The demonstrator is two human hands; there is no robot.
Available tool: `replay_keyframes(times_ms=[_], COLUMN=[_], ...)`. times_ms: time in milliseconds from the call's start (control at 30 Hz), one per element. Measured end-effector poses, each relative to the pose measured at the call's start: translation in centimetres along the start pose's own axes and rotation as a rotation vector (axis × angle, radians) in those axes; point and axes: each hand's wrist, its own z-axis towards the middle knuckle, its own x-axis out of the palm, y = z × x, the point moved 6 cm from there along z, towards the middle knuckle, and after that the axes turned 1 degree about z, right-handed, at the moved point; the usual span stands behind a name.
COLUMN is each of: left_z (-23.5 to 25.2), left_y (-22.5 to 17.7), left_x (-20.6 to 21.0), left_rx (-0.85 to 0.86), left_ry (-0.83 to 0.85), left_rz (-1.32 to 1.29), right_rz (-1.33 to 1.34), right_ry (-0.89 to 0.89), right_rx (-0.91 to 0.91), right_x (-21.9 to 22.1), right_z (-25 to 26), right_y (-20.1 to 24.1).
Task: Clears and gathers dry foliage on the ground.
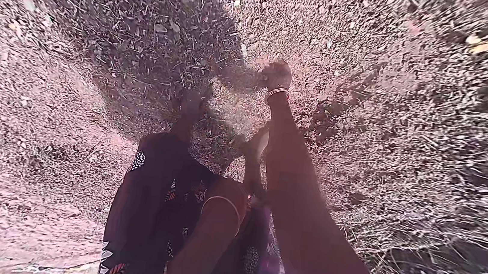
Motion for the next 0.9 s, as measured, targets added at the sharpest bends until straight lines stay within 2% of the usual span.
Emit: replay_keyframes(times_ms=[67,133,267,367,433,500,600,767,833,900], left_z=[-0.4,0.6,4.3,7.0,7.5,7.5,7.6,6.3,6.0,5.8], left_y=[-0.6,-2.1,-3.2,-1.7,-0.1,1.2,2.4,1.9,1.8,1.9], left_x=[-0.2,1.5,4.5,5.1,4.7,4.4,3.8,2.6,2.0,1.8], left_rx=[0.048,0.135,0.263,0.305,0.364,0.461,0.481,0.517,0.567,0.583], left_ry=[-0.090,-0.145,-0.183,-0.288,-0.482,-0.665,-0.703,-0.689,-0.728,-0.746], left_rz=[-0.085,-0.158,-0.321,-0.419,-0.536,-0.652,-0.819,-1.342,-1.552,-1.728], right_rz=[-0.134,-0.034,0.105,-0.058,-0.183,-0.163,-0.018,0.525,0.572,0.496], right_ry=[0.025,0.017,-0.071,-0.118,-0.151,-0.136,-0.074,-0.168,-0.088,0.053], right_rx=[-0.021,-0.027,0.096,0.094,0.100,0.077,0.000,0.085,0.055,-0.025], right_x=[0.3,-1.6,-6.6,-9.7,-9.9,-9.0,-7.4,-9.7,-11.1,-11.8], right_z=[0.1,-0.9,-0.5,2.3,4.4,5.6,6.3,-0.8,-5.1,-10.4], right_y=[0.5,-0.9,-3.9,-4.6,-4.1,-2.9,-2.3,-3.0,-2.4,-1.3])
